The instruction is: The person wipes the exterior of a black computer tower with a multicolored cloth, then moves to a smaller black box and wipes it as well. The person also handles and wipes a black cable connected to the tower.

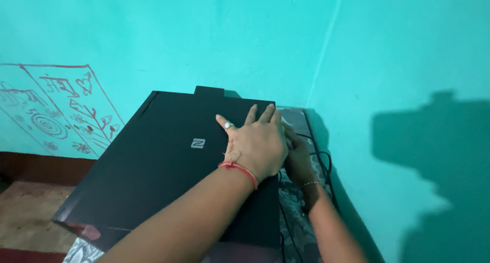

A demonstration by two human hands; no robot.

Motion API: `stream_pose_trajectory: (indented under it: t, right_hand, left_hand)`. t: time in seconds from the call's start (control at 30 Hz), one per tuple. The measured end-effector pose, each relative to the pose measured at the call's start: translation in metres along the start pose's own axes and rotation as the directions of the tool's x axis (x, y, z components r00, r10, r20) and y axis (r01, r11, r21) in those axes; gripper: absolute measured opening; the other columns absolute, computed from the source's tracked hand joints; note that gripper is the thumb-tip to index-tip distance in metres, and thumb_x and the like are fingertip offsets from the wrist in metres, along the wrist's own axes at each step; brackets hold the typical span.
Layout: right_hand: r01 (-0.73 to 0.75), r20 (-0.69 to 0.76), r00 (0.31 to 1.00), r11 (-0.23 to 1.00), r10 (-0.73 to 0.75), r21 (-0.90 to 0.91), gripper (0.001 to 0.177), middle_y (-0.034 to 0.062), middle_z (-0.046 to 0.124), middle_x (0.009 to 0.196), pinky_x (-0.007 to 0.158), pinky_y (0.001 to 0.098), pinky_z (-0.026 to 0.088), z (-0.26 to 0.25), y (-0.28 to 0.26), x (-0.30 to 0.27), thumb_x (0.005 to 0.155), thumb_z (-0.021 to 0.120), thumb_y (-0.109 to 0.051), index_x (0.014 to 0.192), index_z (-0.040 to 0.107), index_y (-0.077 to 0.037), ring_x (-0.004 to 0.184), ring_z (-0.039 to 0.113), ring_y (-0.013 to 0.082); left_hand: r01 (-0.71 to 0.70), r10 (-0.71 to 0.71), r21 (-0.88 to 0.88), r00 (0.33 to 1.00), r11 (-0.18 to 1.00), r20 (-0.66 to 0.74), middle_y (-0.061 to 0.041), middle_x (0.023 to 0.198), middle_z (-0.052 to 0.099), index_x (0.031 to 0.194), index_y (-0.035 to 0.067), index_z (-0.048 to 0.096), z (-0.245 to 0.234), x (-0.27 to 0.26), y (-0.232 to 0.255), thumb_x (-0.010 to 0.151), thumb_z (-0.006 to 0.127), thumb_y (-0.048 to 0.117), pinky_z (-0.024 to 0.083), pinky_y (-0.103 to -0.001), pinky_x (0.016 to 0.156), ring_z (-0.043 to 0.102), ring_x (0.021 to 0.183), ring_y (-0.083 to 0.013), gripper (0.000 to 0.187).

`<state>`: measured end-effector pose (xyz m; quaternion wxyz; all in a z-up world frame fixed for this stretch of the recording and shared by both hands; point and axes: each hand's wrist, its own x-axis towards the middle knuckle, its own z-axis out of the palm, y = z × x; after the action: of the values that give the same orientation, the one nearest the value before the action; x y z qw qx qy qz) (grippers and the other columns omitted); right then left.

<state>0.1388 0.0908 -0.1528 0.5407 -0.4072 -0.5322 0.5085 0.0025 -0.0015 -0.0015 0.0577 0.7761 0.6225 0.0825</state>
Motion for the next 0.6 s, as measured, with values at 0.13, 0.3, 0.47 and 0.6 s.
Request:
stream_pose_trajectory:
  t: [0.13, 0.3, 0.47, 0.6]
  right_hand:
    - [0.065, 0.094, 0.994, 0.989, -0.053, -0.131, 0.034, 0.0133, 0.077, 0.114, 0.084, 0.0361, 0.058, -0.023, 0.055, 0.003, 0.091, 0.063, -0.011, 0.122, 0.070, -0.003, 0.098, 0.072, 0.0206]
    - [0.180, 0.177, 0.976, 0.922, -0.125, -0.344, 0.019, 0.0123, 0.080, 0.096, 0.081, 0.0339, 0.057, -0.056, 0.130, 0.022, 0.086, 0.065, -0.006, 0.098, 0.079, 0.000, 0.087, 0.073, 0.0185]
    - [-0.085, 0.035, 0.994, 0.931, 0.104, -0.356, 0.016, 0.0169, 0.077, 0.083, 0.062, 0.0370, 0.052, -0.068, 0.174, 0.023, 0.088, 0.066, -0.004, 0.095, 0.078, 0.003, 0.066, 0.067, 0.0221]
    - [0.149, 0.094, 0.988, 0.894, -0.120, -0.422, 0.023, 0.0135, 0.079, 0.084, 0.065, 0.0329, 0.057, -0.070, 0.190, 0.021, 0.087, 0.060, -0.002, 0.100, 0.080, -0.001, 0.068, 0.070, 0.0168]
  left_hand:
    - [-0.009, 0.009, 0.005, 1.000, 1.000, -0.029, -0.002, 0.166, 0.018, 0.155, 0.011, 0.027, -0.001, -0.002, 0.001, 0.094, 0.050, 0.023, 0.001, -0.089, 0.105, 0.013, 0.153, -0.0292, 0.066]
    - [-0.014, 0.014, 0.020, 1.000, 1.000, -0.017, -0.001, 0.170, 0.015, 0.158, 0.012, 0.027, 0.001, 0.002, 0.000, 0.091, 0.052, 0.021, 0.000, -0.088, 0.103, 0.011, 0.152, -0.0288, 0.072]
    - [-0.006, 0.006, -0.010, 0.998, 1.000, -0.061, -0.002, 0.168, 0.020, 0.156, 0.012, 0.031, 0.003, 0.002, 0.000, 0.092, 0.049, 0.019, 0.001, -0.090, 0.103, 0.015, 0.152, -0.0296, 0.066]
    - [0.019, -0.021, -0.037, 0.998, 0.999, -0.061, -0.001, 0.165, 0.025, 0.150, 0.014, 0.038, -0.001, 0.000, 0.000, 0.092, 0.051, 0.022, 0.002, -0.088, 0.106, 0.020, 0.152, -0.0273, 0.060]
